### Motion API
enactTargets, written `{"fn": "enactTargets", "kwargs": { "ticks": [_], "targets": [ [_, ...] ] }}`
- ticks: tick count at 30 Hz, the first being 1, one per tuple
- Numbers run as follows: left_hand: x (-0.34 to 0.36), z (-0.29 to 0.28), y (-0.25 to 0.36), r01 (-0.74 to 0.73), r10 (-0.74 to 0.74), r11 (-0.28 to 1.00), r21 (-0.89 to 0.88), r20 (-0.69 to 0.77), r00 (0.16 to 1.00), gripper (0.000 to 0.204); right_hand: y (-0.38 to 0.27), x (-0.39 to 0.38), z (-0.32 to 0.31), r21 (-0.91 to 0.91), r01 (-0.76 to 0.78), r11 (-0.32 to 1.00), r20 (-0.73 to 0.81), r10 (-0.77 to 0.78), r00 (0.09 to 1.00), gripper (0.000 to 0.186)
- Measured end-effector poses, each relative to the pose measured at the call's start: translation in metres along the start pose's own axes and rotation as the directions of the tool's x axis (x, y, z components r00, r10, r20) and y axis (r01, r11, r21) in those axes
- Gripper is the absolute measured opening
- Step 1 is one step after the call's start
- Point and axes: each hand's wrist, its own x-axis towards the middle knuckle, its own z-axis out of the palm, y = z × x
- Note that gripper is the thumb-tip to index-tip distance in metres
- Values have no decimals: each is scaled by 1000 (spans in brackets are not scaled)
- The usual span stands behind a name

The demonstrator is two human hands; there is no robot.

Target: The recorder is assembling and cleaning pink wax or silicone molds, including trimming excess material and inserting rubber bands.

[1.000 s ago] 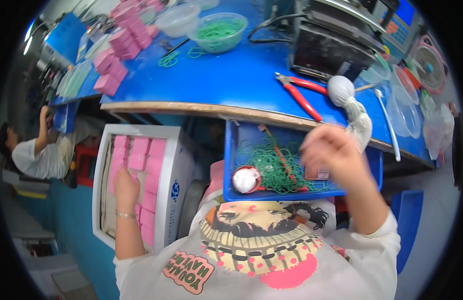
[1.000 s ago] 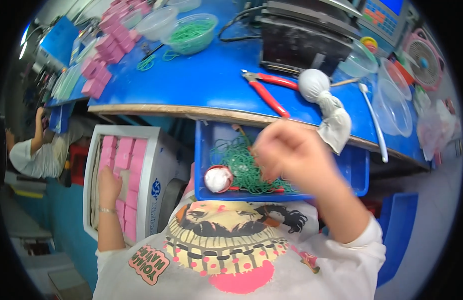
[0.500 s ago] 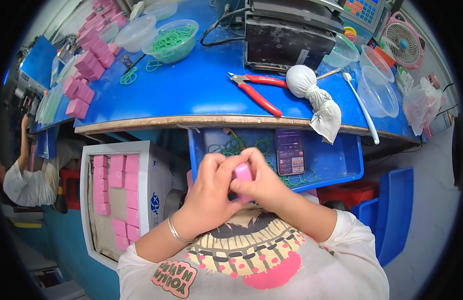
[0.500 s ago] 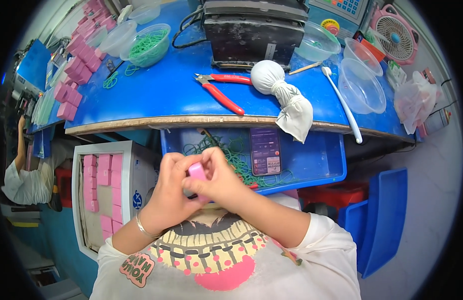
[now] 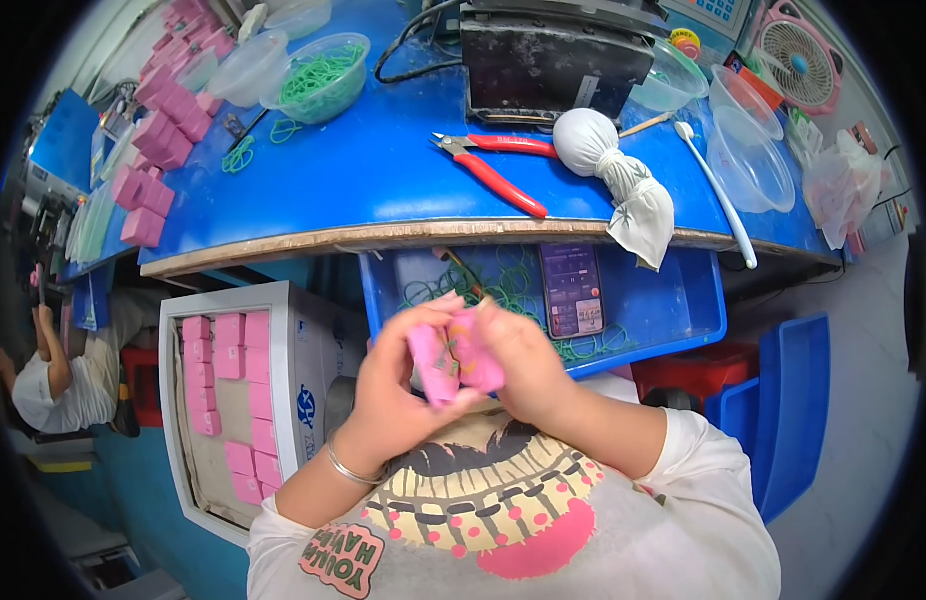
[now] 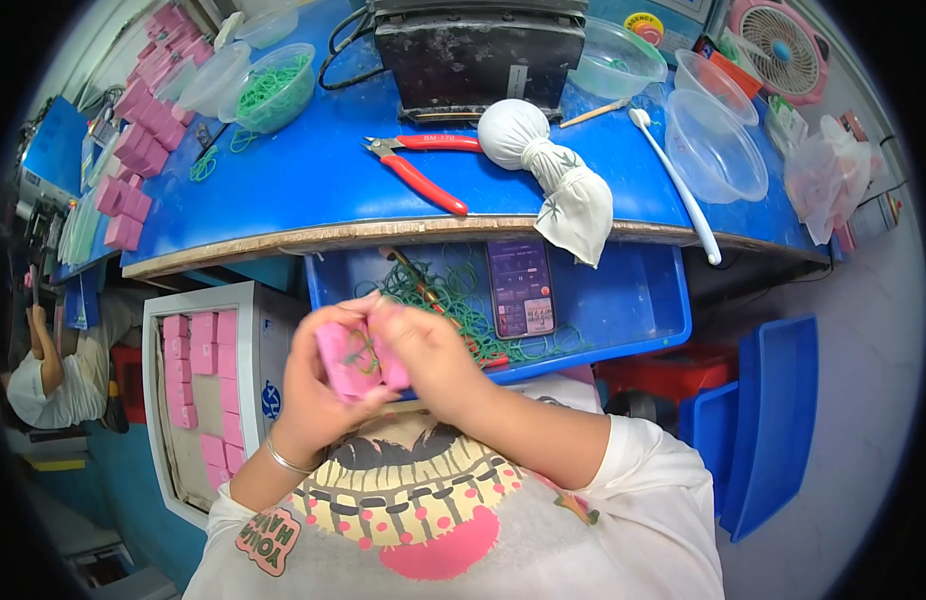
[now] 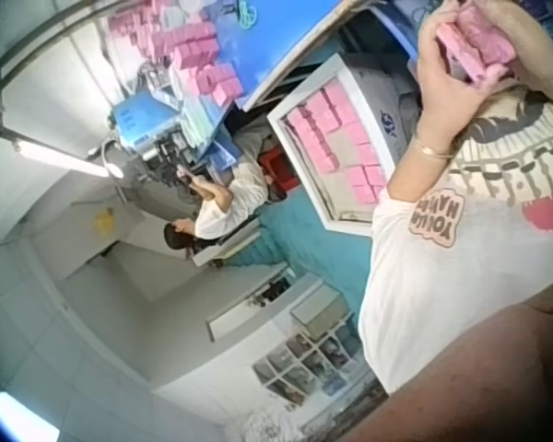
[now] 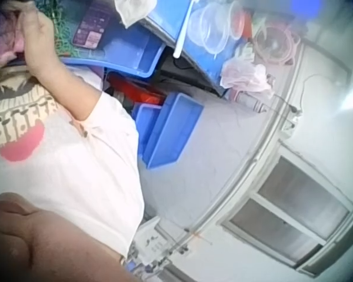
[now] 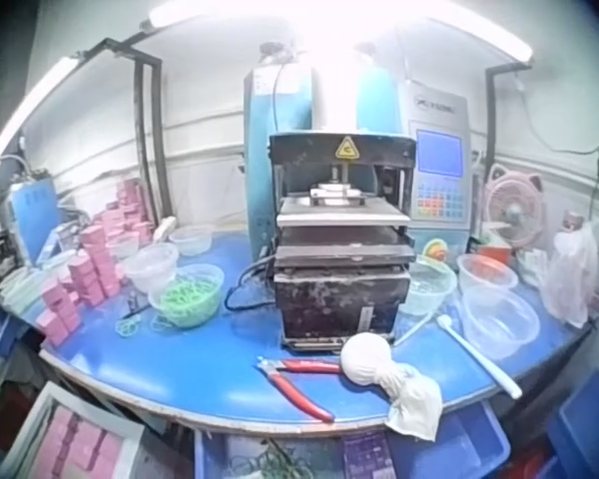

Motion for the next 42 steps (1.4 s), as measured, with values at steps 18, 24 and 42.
{"fn": "enactTargets", "kwargs": {
  "ticks": [18, 24, 42],
  "targets": [
    [17, -15, 8, 185, -494, 63, -981, 130, 859, 66, -26, -10, -5, -744, 61, 666, 224, 163, 961, 25],
    [11, -5, -3, 440, -572, -41, -897, 382, 726, 56, -26, 0, -17, -670, 376, 640, 142, -387, 911, 59],
    [3, 15, -17, 308, -533, 701, -643, -185, 826, 33, -25, 2, -8, -759, 361, 542, 212, -318, 924, 20]
  ]
}}
